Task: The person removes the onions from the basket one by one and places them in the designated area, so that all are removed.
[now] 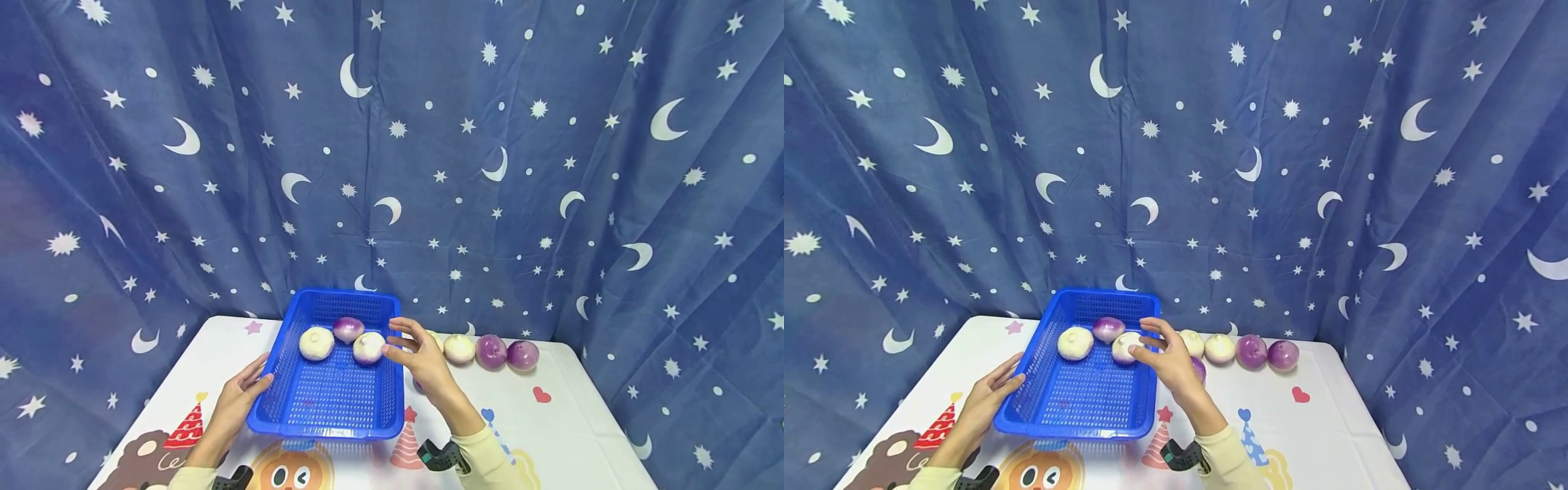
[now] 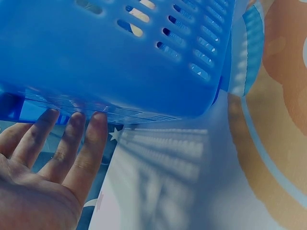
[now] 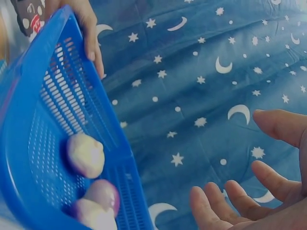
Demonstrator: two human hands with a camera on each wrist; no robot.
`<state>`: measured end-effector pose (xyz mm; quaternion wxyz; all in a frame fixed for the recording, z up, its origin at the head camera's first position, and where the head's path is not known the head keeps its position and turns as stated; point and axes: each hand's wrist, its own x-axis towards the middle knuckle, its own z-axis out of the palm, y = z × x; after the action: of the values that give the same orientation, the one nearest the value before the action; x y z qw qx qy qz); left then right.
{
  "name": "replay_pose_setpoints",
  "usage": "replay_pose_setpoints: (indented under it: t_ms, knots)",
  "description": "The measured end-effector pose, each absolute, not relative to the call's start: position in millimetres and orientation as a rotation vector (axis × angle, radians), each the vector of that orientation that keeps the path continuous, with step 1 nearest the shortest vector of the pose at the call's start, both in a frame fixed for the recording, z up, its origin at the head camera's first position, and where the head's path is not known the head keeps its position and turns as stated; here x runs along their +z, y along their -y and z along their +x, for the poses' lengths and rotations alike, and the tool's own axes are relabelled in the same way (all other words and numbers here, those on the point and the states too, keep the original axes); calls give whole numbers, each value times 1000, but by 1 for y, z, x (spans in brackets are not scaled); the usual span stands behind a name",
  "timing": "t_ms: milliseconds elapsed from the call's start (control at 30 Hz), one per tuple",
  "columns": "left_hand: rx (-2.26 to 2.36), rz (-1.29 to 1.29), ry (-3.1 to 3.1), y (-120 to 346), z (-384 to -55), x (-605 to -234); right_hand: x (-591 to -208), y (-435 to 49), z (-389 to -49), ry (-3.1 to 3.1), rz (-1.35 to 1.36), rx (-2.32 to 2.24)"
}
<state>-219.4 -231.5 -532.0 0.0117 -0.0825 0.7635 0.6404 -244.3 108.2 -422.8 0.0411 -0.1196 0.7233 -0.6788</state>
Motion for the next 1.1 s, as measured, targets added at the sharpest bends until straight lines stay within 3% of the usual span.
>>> replay_pose_setpoints:
  t_ms: [633,1100]
  knots:
    - [2000,-273,-2371,231,-220,-532,-434,-65,-262,-2041,-420,-2083]
    - [1980,-281,-2383,230,-219,-531,-444,-35,-285,-2056,-266,-2024]
